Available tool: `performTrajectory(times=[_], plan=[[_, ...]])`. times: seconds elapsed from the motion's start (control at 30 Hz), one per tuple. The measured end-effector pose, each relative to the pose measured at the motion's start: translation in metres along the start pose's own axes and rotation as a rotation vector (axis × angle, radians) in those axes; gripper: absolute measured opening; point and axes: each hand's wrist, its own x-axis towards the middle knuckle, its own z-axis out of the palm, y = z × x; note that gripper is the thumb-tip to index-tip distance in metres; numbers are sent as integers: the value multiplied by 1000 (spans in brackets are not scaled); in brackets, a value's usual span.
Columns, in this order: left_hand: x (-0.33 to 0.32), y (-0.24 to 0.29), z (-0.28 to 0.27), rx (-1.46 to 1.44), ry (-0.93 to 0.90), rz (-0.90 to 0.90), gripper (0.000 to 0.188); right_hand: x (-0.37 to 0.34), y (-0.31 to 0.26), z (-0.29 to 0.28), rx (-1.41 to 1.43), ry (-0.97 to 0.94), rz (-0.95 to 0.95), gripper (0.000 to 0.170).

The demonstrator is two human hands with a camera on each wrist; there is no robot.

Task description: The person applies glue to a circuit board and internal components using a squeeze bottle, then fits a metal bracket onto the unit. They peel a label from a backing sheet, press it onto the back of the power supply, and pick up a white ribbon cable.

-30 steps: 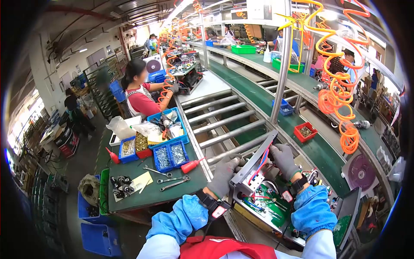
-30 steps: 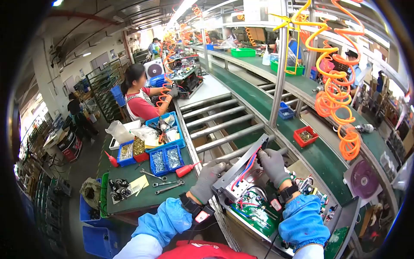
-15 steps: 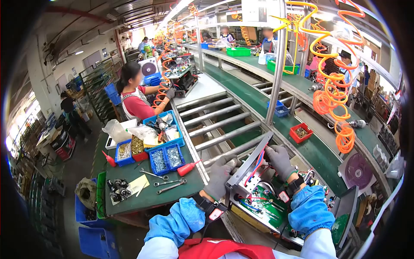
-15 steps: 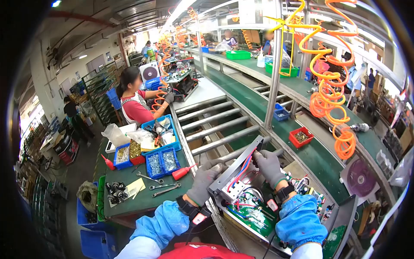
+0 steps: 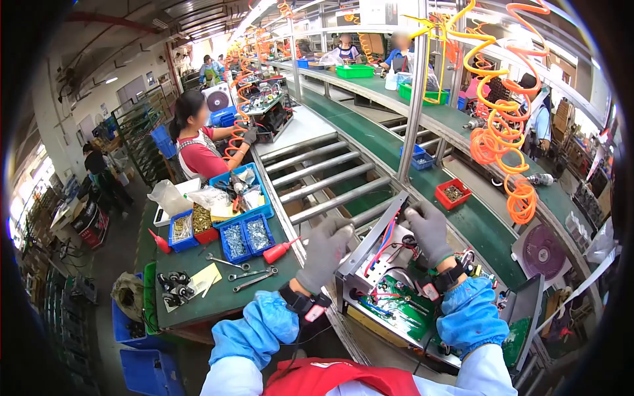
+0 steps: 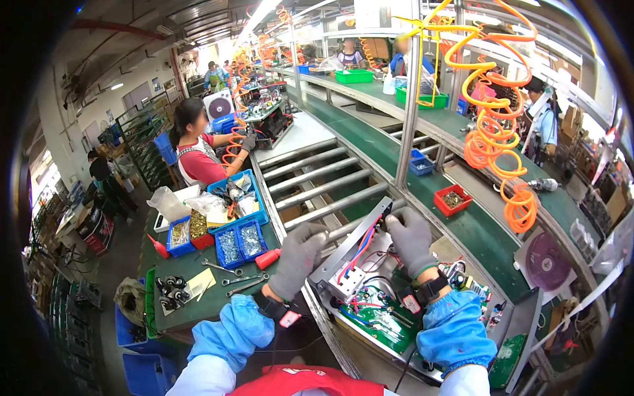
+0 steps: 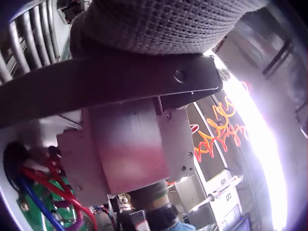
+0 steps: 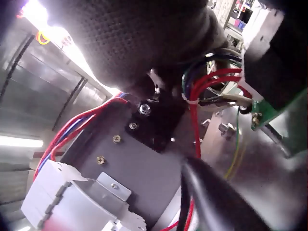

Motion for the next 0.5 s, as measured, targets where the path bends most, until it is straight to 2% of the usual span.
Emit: performTrajectory(times=[0.07,0.1,0.2,0.33,0.43,0.5], plan=[[2,29,1,278,-3,300,19,-10,-38,-11,87,-86,-47,24],[-1,47,7,263,-12,281,19,-15,-55,-14,148,-163,-71,25],[2,59,15,376,-57,568,21,-36,-101,-22,292,-439,-108,27],[-7,66,21,317,-119,608,22,-50,-118,-23,494,-518,-18,34],[-7,65,19,338,-187,721,26,-48,-115,-24,622,-571,78,33],[-11,62,23,157,-235,568,30,-47,-114,-25,711,-590,125,31]])
